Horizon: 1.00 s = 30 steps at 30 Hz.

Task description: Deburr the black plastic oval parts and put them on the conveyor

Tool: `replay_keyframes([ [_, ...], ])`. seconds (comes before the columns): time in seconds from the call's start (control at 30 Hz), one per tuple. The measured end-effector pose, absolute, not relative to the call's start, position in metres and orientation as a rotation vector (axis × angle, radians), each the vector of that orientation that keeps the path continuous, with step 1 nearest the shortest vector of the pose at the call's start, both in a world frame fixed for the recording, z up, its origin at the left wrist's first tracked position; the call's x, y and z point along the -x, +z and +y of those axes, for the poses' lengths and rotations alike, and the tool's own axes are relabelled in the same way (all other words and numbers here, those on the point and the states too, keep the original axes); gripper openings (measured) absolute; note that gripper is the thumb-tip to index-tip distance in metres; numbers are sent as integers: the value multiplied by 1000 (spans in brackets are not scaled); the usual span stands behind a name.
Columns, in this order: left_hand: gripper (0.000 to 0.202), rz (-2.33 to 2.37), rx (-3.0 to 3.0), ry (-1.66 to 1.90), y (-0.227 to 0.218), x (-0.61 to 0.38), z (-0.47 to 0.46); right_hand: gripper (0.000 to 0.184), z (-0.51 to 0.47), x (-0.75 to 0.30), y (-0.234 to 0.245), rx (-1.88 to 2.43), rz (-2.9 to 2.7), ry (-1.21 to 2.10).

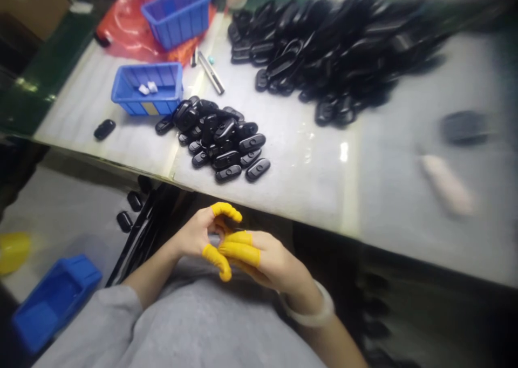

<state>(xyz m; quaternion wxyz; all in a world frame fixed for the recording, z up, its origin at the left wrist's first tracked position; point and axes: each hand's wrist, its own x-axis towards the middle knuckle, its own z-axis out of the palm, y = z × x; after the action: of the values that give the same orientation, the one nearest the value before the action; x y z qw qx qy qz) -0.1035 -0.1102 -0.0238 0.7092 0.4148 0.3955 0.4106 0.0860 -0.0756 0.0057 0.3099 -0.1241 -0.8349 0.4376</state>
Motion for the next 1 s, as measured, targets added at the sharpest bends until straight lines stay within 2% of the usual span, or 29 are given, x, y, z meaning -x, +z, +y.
replay_keyframes([
  [0.07,87,865,-910,865,-23,107,-109,31,-76,-85,11,351,-2322,1186],
  [0.17,84,848,-968,798,-20,110,-107,41,-79,-84,18,292,-2451,967],
  [0.27,84,870,-1129,726,-15,113,-105,39,-81,-83,18,220,-2510,719],
  [0.37,88,876,-1339,687,-10,113,-101,38,-81,-81,12,234,-2565,679],
  [0.67,91,858,-1545,682,-9,111,-97,33,-82,-76,-3,278,-2480,735],
  [0.83,94,872,-1239,901,-23,102,-108,32,-90,-74,-1,245,-2380,831],
  [1.0,93,854,-1141,1057,-32,98,-115,15,-87,-84,9,371,-2124,1025],
])
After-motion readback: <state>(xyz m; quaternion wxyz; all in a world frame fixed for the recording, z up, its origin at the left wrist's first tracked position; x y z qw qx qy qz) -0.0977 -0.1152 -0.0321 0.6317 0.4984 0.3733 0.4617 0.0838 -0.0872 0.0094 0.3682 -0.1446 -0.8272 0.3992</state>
